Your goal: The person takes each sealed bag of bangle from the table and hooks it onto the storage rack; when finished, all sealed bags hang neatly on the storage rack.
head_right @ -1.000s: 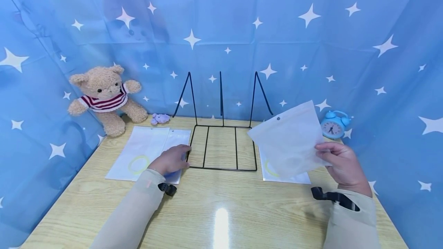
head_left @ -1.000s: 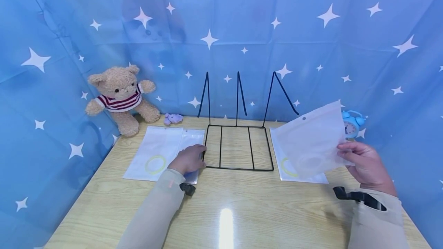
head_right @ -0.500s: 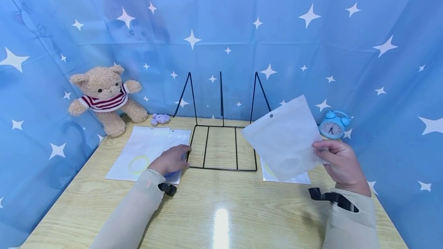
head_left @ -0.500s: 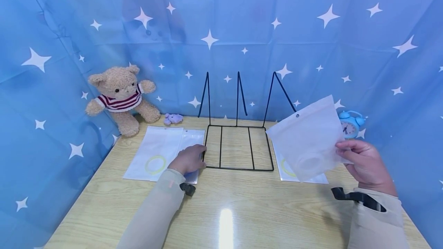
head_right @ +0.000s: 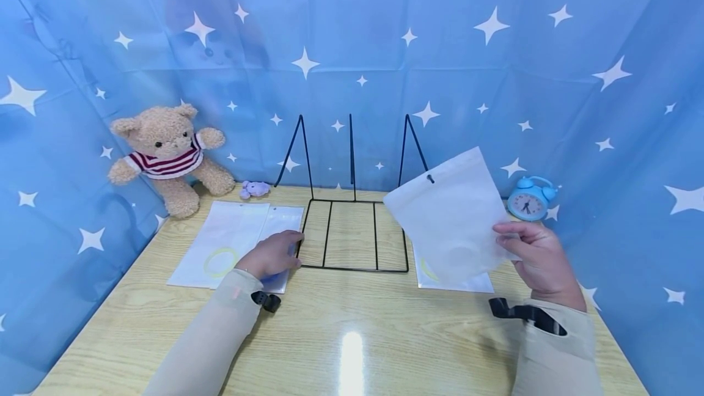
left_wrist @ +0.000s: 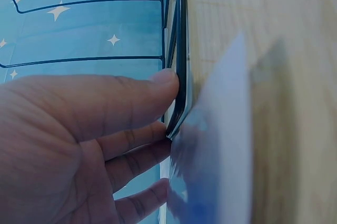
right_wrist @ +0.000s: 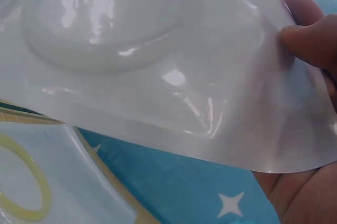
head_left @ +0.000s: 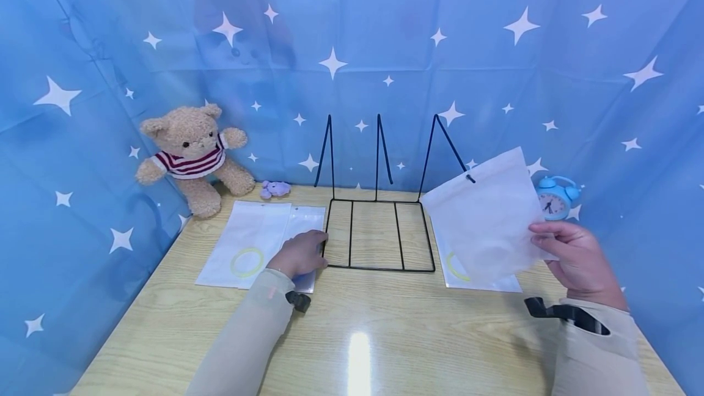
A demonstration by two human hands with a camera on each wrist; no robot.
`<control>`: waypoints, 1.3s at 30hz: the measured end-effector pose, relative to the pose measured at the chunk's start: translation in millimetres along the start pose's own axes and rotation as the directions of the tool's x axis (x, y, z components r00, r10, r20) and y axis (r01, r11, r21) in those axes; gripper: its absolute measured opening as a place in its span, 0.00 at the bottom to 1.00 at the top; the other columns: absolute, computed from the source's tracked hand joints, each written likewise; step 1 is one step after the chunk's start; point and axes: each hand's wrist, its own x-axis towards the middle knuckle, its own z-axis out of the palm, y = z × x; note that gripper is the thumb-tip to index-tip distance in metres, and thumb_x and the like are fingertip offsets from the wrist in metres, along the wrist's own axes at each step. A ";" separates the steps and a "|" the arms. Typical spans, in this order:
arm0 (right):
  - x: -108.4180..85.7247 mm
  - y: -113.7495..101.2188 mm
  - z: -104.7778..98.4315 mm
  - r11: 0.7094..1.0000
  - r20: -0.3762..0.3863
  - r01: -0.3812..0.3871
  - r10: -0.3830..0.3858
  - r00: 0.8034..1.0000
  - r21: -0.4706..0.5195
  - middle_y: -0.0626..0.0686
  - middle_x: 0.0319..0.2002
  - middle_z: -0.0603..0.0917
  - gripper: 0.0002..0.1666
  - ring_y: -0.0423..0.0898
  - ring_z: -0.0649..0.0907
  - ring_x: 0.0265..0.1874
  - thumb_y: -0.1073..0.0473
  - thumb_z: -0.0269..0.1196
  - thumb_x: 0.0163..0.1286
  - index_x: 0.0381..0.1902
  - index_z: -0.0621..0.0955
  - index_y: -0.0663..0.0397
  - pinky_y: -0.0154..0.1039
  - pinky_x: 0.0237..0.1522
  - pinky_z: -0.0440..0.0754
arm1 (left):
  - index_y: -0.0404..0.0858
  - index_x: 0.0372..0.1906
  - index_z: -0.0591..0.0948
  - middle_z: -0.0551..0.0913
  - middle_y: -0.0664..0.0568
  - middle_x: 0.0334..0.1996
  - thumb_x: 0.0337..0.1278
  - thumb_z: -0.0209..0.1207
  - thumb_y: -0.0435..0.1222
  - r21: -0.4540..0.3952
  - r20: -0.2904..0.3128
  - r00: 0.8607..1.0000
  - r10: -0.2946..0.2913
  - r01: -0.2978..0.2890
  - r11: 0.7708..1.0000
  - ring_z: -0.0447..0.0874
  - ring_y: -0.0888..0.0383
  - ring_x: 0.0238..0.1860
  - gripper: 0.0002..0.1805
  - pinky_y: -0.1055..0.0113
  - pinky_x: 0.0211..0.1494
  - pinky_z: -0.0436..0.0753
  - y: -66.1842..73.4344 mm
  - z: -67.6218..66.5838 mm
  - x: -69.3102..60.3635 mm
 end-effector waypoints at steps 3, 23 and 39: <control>0.1 1.7 0.3 0.998 -0.029 -0.023 0.022 0.999 -0.050 0.49 0.54 0.83 0.26 0.39 0.86 0.45 0.85 0.48 0.74 0.54 0.88 0.67 0.30 0.44 0.87 | 0.40 0.77 0.73 0.73 0.44 0.76 0.62 0.70 0.40 0.001 -0.002 1.000 -0.002 0.002 1.000 0.69 0.40 0.77 0.38 0.34 0.77 0.66 0.4 -0.3 -0.2; 9.5 3.6 1.5 0.687 0.037 -0.061 0.128 0.991 -0.724 0.28 0.52 0.86 0.14 0.27 0.83 0.50 0.70 0.62 0.76 0.55 0.88 0.65 0.22 0.46 0.81 | 0.40 0.77 0.73 0.72 0.44 0.77 0.62 0.69 0.39 -0.002 -0.001 1.000 -0.004 0.004 1.000 0.68 0.40 0.77 0.38 0.34 0.78 0.65 0.2 -1.2 -0.3; 9.3 5.6 5.5 0.683 0.054 -0.125 0.235 0.970 -0.720 0.33 0.52 0.84 0.19 0.40 0.80 0.32 0.68 0.60 0.80 0.64 0.83 0.61 0.35 0.32 0.84 | 0.40 0.77 0.73 0.72 0.44 0.77 0.62 0.70 0.39 -0.002 0.001 1.000 -0.006 0.006 1.000 0.68 0.39 0.77 0.38 0.34 0.78 0.64 1.3 -1.9 -1.3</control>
